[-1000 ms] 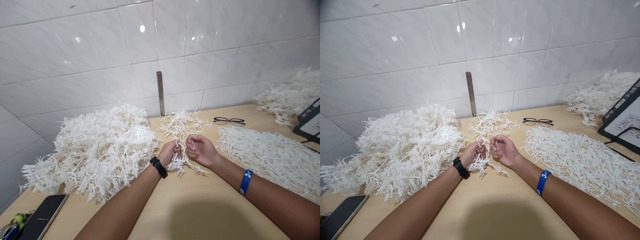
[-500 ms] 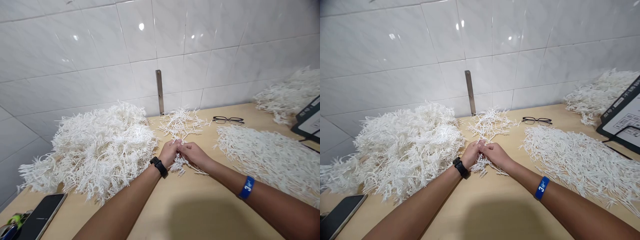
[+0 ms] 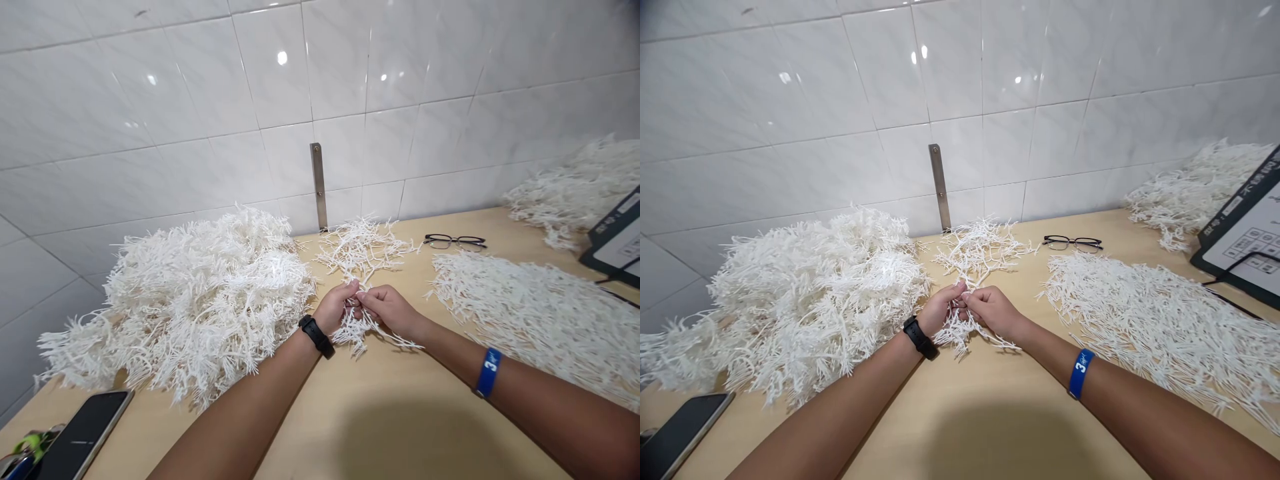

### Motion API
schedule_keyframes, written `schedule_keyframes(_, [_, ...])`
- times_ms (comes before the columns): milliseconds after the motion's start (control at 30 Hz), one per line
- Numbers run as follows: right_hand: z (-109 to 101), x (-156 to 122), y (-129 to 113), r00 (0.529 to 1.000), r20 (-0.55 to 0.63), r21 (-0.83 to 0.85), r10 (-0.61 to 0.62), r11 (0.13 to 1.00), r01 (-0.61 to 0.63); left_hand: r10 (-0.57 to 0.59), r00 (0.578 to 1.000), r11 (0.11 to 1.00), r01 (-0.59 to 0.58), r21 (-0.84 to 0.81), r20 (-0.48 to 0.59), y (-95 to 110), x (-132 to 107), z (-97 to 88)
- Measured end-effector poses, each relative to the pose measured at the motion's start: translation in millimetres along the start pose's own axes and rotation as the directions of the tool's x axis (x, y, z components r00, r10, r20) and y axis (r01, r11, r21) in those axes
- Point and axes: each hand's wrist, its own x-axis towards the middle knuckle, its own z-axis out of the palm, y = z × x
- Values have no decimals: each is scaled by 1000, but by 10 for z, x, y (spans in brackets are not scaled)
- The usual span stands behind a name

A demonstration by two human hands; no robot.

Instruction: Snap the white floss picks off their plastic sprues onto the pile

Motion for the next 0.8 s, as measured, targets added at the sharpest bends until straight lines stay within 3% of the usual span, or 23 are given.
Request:
schedule_keyframes(133, [-1,14,53,1000,25,102,2,995,-4,-34,999,998,34,-58,-6,12,-22,-5])
schedule_keyframes(267, [-26,7,33,999,16,209,-32,978,28,-57,994,978,74,-193,89,35,-25,-28])
schedule_keyframes(400, [-123,21,-36,975,-207,340,-76,929,145,-29,991,936,72,-346,127,63,-28,-23])
schedule_keyframes(467, [-208,34,-63,924,-372,288,-89,935,206,-22,996,931,52,-362,88,63,-28,-12])
schedule_keyframes(567, [-366,50,-78,803,-566,109,-188,948,299,-7,998,934,28,-357,59,48,-23,-2])
schedule_keyframes(667, [-534,80,-56,681,-673,13,-289,916,402,-7,998,945,27,-326,62,38,-14,-4])
schedule_keyframes(800, [-731,164,18,586,-776,21,-233,919,393,-15,999,958,27,-286,46,47,-18,6])
